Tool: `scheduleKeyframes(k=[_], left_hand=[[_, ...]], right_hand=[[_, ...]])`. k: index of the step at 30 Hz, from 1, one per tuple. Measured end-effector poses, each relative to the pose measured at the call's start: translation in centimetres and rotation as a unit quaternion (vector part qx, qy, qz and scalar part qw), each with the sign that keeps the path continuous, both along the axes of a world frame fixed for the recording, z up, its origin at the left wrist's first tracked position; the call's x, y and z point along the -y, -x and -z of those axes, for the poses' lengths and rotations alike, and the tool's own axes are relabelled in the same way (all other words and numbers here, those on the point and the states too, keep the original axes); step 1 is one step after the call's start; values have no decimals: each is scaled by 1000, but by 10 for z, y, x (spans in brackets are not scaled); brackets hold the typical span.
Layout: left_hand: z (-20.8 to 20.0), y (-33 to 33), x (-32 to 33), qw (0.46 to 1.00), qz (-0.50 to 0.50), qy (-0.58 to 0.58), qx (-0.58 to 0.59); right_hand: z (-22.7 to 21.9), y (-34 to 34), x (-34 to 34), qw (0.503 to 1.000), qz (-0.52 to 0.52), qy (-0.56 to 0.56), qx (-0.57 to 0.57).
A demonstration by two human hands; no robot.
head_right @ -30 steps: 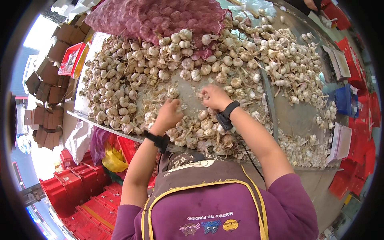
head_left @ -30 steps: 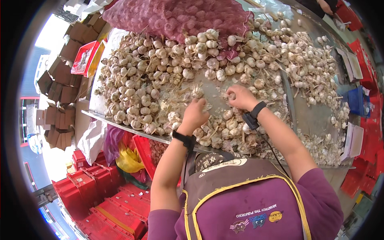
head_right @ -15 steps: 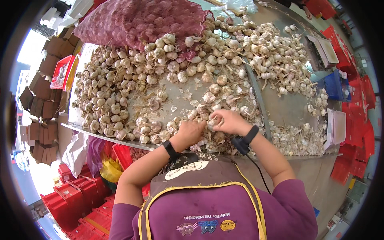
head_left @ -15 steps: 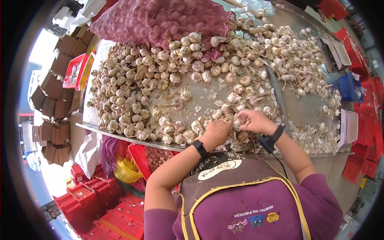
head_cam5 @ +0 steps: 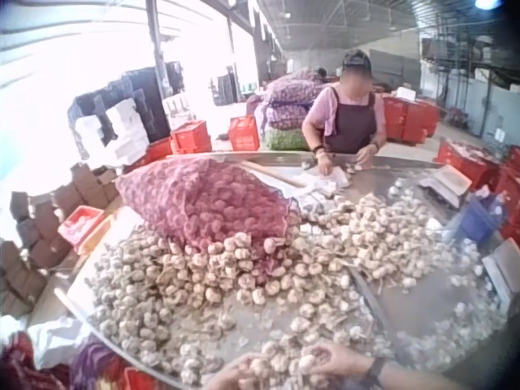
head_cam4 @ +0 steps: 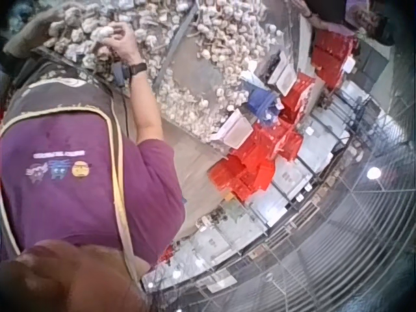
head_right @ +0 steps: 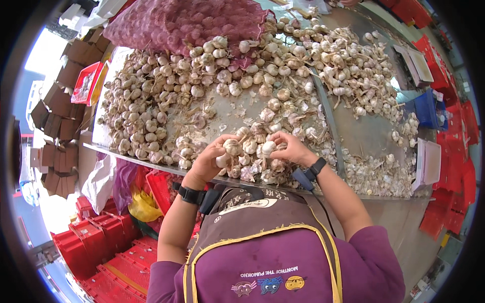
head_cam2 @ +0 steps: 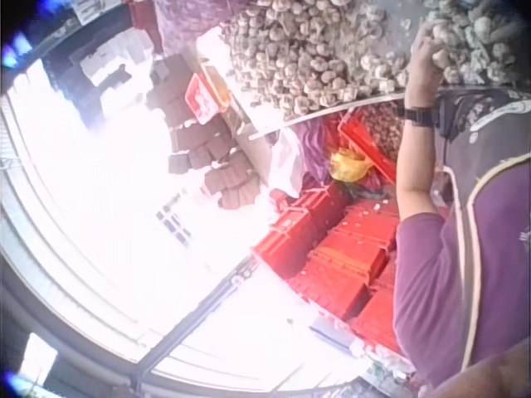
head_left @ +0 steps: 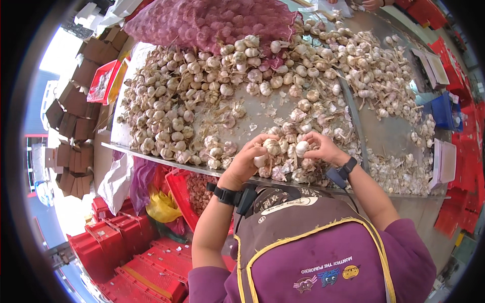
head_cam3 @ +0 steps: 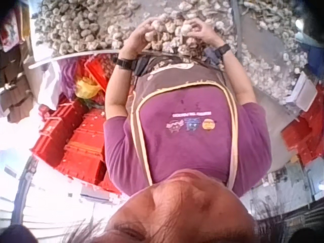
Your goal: The person repeatedly picks garlic bulbs from a large pile on a metal table, peels off the dry outer skins by hand, and places the cleaned bulbs back onto the table. The process is continuous and repetitive throughout the clip.
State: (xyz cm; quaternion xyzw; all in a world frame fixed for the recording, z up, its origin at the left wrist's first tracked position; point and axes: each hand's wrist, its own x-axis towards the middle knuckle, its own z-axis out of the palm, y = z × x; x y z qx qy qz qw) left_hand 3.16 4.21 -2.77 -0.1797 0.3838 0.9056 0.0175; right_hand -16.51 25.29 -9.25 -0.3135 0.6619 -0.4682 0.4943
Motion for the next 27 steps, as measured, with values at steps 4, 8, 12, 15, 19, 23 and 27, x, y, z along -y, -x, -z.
scheduleKeyframes(k=[4,8,12,15,19,23,27], left_hand=[[-15,-12,-9,999,-6,-19,-46],[-19,-15,-28,995,-80,35,-38],[-38,-11,-46,985,-86,147,-19],[-43,-5,-63,973,-108,203,-21],[-46,-10,-65,966,-178,186,10],[-36,-24,-56,958,-220,185,14],[-25,-41,-50,955,-239,169,44]], right_hand=[[-14,-6,1,892,21,36,450],[-9,-19,7,800,-34,61,595],[-12,-48,20,718,-4,-8,696],[6,-61,21,615,-39,22,788],[7,-67,24,636,6,37,770],[-12,-21,25,688,94,82,715],[-65,79,18,640,150,325,680]])
